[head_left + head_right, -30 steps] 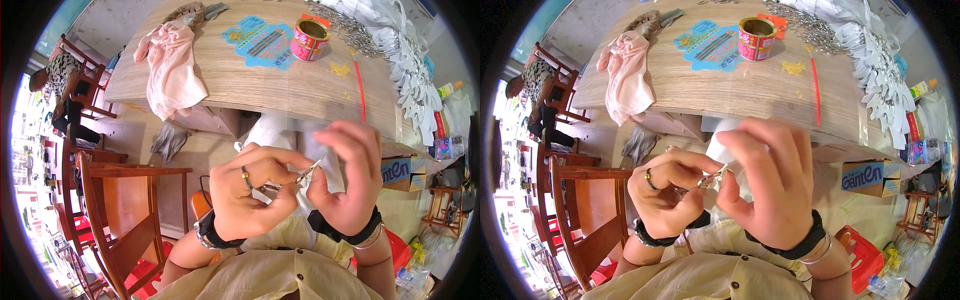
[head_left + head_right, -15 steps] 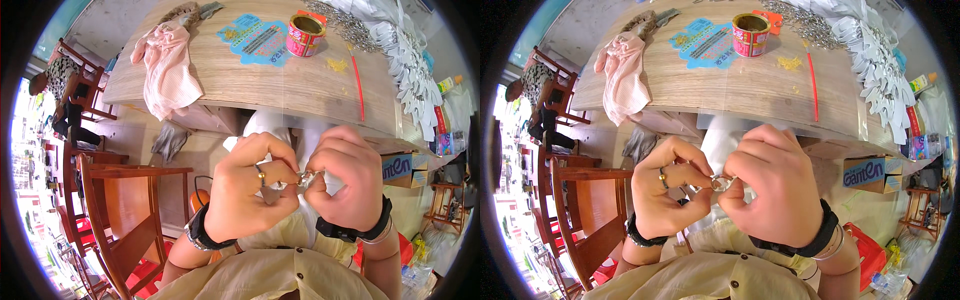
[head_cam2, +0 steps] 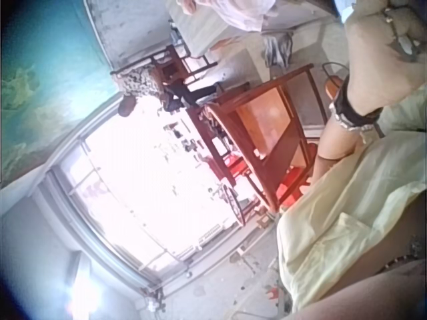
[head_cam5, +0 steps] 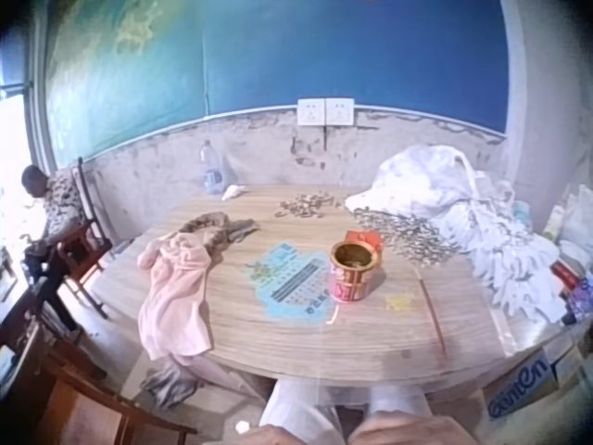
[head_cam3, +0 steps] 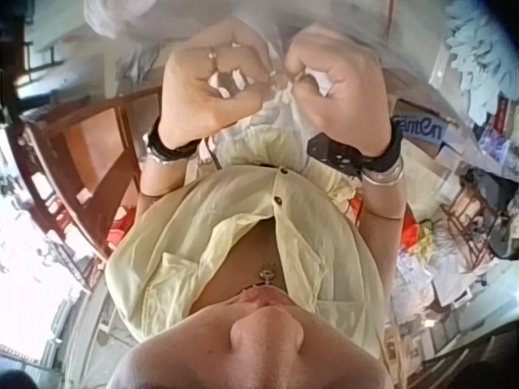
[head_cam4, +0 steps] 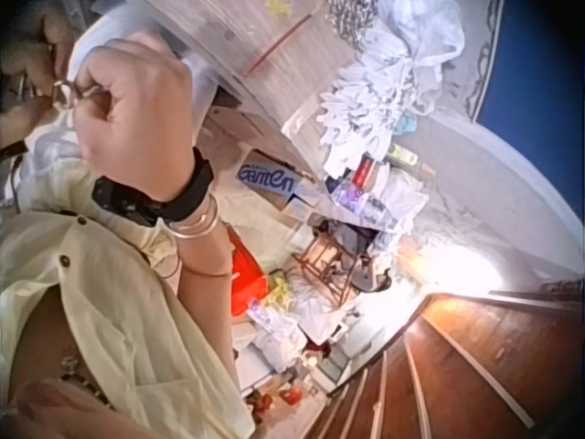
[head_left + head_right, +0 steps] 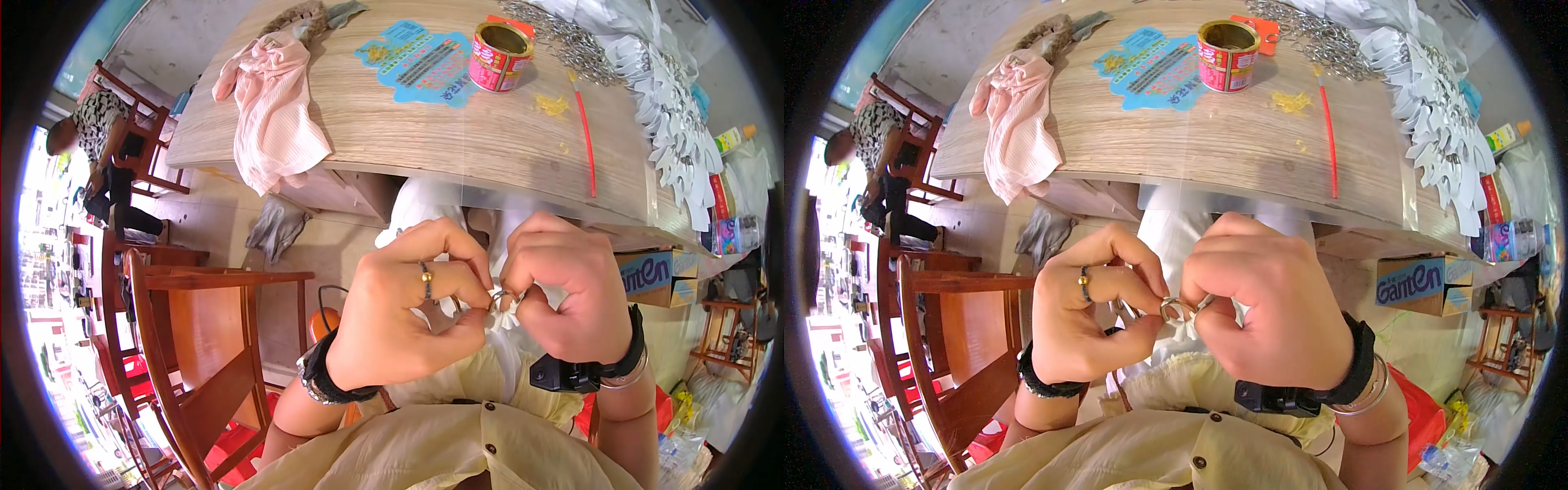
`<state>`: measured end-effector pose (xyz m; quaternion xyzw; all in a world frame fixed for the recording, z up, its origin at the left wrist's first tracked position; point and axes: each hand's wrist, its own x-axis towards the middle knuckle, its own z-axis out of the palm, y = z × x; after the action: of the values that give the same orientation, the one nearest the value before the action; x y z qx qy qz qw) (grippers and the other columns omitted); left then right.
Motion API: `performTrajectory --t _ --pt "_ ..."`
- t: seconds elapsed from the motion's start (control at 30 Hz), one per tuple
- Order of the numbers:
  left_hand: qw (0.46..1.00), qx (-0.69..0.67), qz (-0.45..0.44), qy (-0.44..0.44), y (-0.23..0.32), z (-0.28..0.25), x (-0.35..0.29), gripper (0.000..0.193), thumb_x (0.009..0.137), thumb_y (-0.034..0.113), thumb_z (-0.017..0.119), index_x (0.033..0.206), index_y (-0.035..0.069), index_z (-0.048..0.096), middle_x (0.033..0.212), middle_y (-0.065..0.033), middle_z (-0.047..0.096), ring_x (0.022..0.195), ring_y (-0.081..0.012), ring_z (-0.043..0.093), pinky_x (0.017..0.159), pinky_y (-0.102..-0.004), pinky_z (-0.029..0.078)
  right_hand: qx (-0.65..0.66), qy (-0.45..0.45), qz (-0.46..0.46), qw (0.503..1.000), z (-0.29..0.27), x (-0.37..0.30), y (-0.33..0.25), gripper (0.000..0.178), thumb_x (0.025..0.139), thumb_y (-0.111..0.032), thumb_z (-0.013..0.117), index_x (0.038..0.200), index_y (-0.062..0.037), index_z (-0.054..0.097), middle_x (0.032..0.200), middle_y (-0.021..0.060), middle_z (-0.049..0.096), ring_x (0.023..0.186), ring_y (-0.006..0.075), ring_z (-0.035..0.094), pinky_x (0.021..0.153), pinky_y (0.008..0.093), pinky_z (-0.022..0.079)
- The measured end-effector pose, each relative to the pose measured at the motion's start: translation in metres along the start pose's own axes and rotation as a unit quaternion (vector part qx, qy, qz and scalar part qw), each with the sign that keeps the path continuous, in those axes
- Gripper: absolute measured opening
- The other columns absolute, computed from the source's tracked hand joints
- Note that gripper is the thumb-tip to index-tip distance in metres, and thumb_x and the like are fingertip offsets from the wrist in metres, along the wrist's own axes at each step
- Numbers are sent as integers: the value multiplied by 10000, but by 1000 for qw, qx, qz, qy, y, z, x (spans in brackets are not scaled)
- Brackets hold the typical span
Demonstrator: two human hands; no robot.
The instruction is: Applying adhesive to a shoe component with a brush.
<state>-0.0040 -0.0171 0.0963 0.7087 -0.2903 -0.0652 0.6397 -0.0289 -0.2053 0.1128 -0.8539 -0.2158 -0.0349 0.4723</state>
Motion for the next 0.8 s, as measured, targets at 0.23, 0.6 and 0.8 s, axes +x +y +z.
performTrajectory --t 0.23,0.6,0.8 --pt "999 -20 -17 -26 5 -1 -2 106 585 -72 635 631 17 599 821 -66 591 697 -146 546 619 -265 424 -23 16 -49 998 0 0 0 139 569 64 537 649 -50 533 623 67 522 652 274 514 579 350 385" --pt "993 -83 -50 -68 10 -3 -4 99 627 -62 635 664 14 584 845 -69 584 742 -181 556 636 -287 439 -17 25 -75 997 0 -4 -5 180 565 101 533 656 -54 532 627 57 510 645 255 506 567 331 384" --pt "989 -118 -69 -60 11 0 -6 96 633 -65 632 670 10 587 870 -73 588 749 -177 554 638 -287 441 -2 36 -73 997 1 -6 -7 177 556 112 518 654 -35 507 618 72 482 630 267 484 533 338 384"
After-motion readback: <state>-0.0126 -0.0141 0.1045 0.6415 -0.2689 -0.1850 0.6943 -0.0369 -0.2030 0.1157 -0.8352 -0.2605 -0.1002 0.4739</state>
